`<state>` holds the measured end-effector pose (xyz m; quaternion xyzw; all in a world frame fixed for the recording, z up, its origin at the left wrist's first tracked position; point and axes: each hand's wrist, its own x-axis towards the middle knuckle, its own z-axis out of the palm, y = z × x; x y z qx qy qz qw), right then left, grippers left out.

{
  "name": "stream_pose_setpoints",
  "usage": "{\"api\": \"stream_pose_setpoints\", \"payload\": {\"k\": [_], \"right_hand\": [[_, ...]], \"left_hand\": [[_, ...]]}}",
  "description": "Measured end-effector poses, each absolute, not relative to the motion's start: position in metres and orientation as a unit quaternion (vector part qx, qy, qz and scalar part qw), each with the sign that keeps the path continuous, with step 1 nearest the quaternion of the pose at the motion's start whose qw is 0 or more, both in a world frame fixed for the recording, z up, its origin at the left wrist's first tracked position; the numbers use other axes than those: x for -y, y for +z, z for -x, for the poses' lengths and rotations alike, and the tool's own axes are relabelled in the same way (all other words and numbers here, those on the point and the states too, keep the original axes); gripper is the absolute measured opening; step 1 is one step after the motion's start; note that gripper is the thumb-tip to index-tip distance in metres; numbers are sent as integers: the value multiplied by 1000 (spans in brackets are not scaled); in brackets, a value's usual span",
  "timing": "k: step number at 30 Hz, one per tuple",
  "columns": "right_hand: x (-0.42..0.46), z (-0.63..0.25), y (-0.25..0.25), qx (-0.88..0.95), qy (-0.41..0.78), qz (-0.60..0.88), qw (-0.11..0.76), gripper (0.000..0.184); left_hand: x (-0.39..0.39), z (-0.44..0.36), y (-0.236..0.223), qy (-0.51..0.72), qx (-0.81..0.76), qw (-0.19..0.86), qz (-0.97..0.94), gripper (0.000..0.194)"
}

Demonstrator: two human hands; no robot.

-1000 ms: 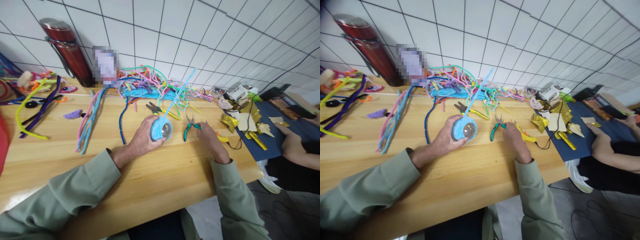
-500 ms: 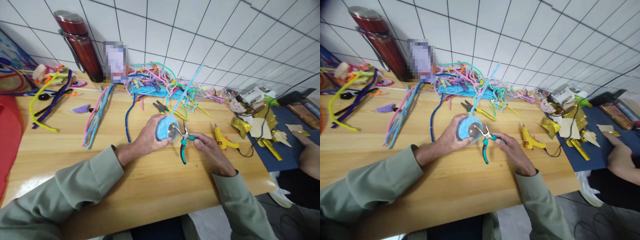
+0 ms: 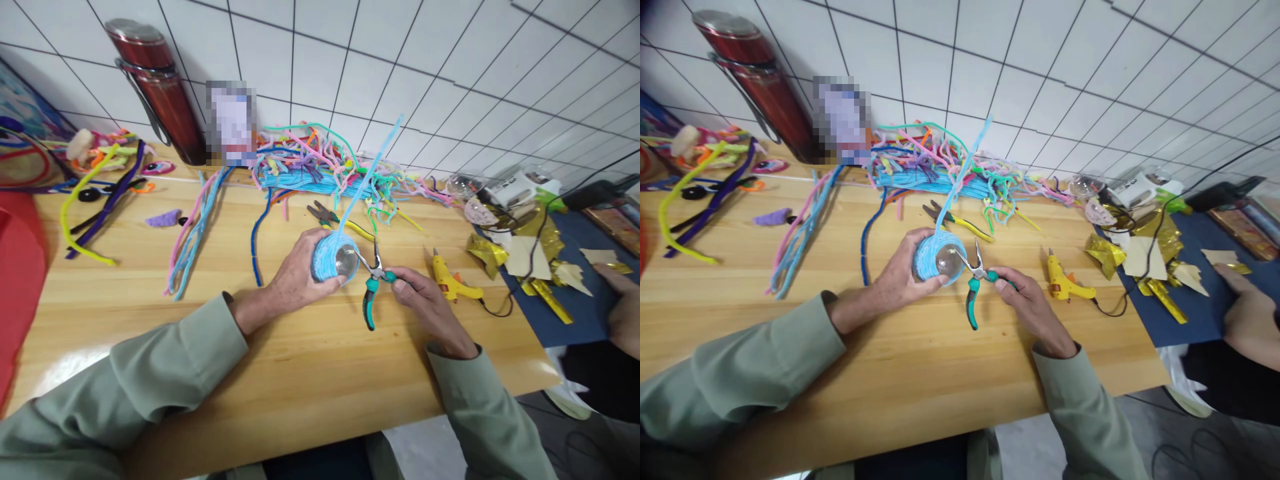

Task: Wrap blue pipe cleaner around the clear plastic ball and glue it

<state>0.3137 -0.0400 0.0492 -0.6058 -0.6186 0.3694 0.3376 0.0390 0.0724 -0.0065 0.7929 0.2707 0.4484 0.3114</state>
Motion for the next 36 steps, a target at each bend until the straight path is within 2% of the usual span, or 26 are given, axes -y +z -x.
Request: {"api": "stream_pose_setpoints", "payload": {"k": [7, 16, 26, 36], "right_hand": [[38, -312, 50, 605, 377, 609, 347, 55], [36, -310, 53, 622, 373, 601, 336, 47], [42, -310, 55, 600, 360, 616, 361, 50], [38, -308, 60, 635, 361, 602, 322, 50]], "left_hand": [[-73, -39, -8, 451, -266, 307, -795, 80], [-73, -38, -6, 447, -257, 309, -799, 80], [-73, -38, -8, 454, -252, 275, -809, 81], [-73, -38, -9, 463, -238, 248, -817, 83]]}}
